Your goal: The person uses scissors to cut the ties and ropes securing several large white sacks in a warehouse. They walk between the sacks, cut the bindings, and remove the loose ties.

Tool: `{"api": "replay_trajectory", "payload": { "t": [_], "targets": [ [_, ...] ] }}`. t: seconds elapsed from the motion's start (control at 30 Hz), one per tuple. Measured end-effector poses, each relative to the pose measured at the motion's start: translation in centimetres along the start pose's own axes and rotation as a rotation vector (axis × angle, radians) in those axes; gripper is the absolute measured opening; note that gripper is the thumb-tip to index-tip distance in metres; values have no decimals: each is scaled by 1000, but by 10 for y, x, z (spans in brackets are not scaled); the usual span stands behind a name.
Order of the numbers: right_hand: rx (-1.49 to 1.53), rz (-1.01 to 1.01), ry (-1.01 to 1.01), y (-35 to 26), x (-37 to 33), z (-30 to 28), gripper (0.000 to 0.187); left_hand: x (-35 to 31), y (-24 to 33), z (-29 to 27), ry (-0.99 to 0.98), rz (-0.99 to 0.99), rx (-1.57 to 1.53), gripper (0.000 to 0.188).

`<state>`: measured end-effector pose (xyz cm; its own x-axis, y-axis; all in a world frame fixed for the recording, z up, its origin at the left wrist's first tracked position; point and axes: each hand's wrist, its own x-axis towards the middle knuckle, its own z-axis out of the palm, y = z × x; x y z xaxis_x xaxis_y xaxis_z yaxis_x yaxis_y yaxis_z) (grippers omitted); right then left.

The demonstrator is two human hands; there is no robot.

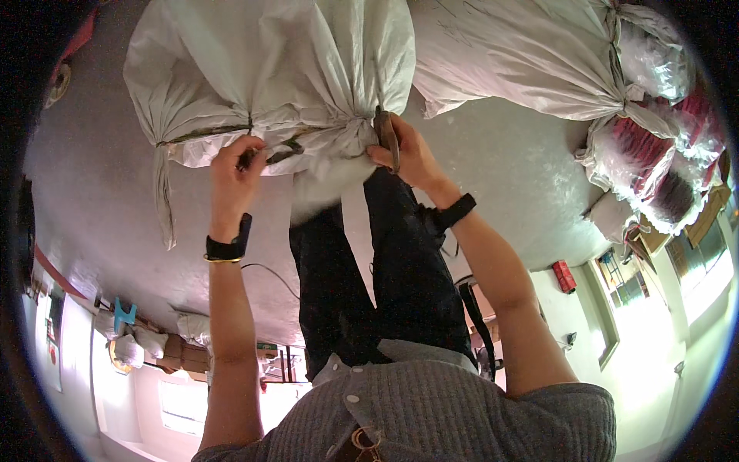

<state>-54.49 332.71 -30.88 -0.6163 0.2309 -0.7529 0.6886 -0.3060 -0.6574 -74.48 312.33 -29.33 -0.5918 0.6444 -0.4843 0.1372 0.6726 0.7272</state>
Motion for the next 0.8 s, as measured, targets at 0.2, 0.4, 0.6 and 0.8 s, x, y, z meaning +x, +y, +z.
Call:
{"api": "replay_trajectory", "payload": {
  "t": [0.2, 0.4, 0.6, 0.8],
  "targets": [
    [153, 23, -156, 23, -1, -40, 32, 13, -16, 11, -259, -132, 132, 11],
    [432, -52, -38, 3, -23, -4, 29, -19, 41, 70, -184, 219, 309, 42],
    [176, -22, 9, -46, -12, 13, 24, -28, 53, 95, -129, -92, -615, 30],
    [298, 83, 161, -30, -7, 12, 27, -51, 74, 74, -156, 109, -319, 16]
  ]
}}
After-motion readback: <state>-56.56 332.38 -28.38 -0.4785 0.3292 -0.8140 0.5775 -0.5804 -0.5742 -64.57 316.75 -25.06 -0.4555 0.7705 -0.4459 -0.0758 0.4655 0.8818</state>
